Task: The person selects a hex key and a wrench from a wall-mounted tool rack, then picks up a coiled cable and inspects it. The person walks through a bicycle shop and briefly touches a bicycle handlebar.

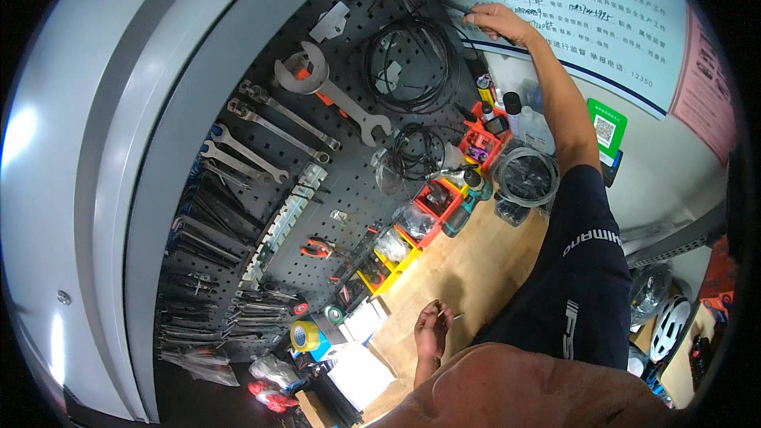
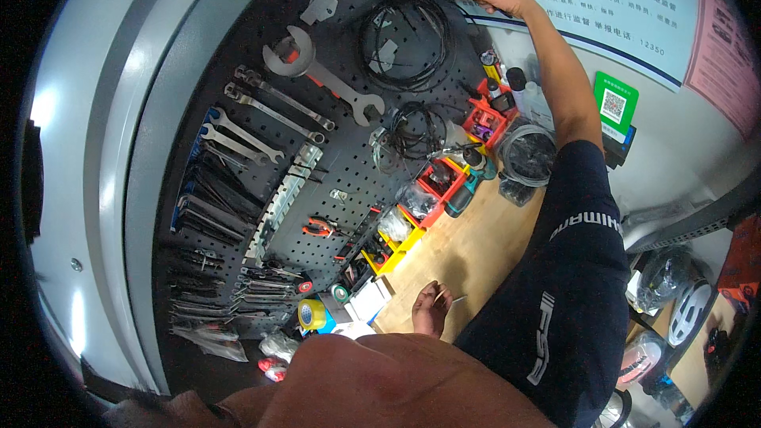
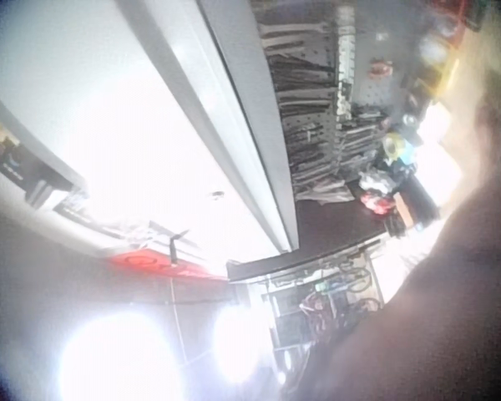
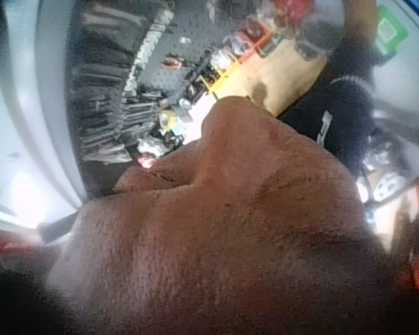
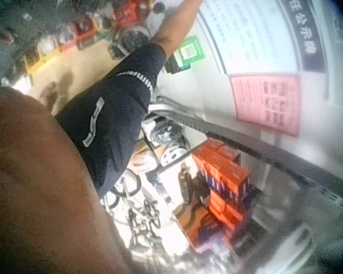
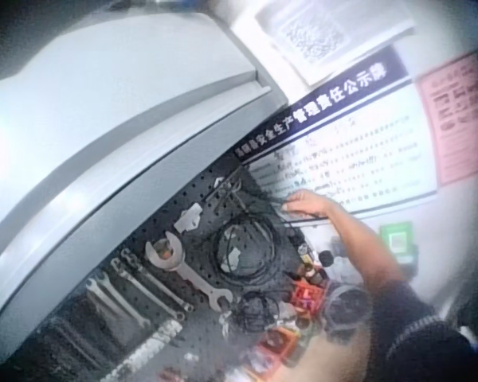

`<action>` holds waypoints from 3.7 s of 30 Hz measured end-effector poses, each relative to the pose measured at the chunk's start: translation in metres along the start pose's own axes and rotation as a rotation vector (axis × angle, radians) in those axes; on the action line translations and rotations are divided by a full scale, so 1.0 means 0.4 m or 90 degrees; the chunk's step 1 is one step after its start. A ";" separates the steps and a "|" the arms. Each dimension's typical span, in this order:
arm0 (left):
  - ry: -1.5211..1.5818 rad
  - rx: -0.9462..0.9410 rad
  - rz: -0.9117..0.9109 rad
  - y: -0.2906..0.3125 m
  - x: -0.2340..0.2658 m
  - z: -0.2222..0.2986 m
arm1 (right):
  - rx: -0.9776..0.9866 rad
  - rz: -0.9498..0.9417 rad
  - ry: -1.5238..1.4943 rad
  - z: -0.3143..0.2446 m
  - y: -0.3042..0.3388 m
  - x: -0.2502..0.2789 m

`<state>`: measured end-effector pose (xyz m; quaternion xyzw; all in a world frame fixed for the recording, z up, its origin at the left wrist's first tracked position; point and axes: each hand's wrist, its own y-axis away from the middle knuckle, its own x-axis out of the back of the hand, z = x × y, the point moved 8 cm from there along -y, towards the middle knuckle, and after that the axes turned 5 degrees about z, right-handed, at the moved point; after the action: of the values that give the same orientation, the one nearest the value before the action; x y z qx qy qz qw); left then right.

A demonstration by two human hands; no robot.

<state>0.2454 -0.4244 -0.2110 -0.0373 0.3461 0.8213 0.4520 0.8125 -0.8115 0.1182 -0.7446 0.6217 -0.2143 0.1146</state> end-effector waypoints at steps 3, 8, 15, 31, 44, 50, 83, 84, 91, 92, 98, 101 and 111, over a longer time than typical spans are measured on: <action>0.006 0.001 -0.005 -0.012 0.006 -0.003 | -0.031 -0.026 -0.062 0.016 0.003 -0.008; -0.001 0.016 0.003 -0.019 0.021 -0.005 | -0.053 -0.085 -0.091 0.014 -0.001 0.000; 0.000 0.066 -0.001 -0.039 0.031 -0.046 | -0.034 -0.100 0.004 -0.029 -0.030 0.021; -0.023 0.104 0.009 -0.058 0.038 -0.070 | 0.109 0.020 0.057 0.092 -0.097 -0.060; -0.015 0.114 0.055 -0.045 0.064 -0.073 | 0.006 -0.020 -0.155 0.144 -0.096 -0.132; 0.010 0.133 0.041 -0.036 0.053 -0.089 | 0.015 -0.026 -0.188 0.137 -0.101 -0.133; 0.105 0.176 0.035 -0.063 0.082 -0.131 | 0.158 0.149 0.206 0.015 -0.239 -0.138; 0.127 0.175 0.029 -0.058 0.078 -0.128 | 0.180 0.171 0.220 0.004 -0.236 -0.142; 0.089 0.177 0.038 -0.048 0.083 -0.130 | 0.232 0.287 0.332 -0.023 -0.198 -0.163; 0.087 0.184 0.055 -0.051 0.092 -0.136 | 0.245 0.270 0.305 -0.030 -0.195 -0.164; 0.073 0.209 0.031 -0.066 0.140 -0.161 | 0.111 0.157 0.276 -0.031 -0.225 -0.166; 0.062 0.210 0.047 -0.083 0.165 -0.180 | 0.124 0.182 0.161 -0.025 -0.233 -0.175; 0.000 0.184 0.059 -0.041 0.094 -0.151 | 0.163 0.112 0.093 0.038 -0.249 -0.170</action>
<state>0.2207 -0.4280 -0.2796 0.0442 0.4620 0.7831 0.4140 0.8978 -0.7267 0.1362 -0.6493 0.6584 -0.3345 0.1818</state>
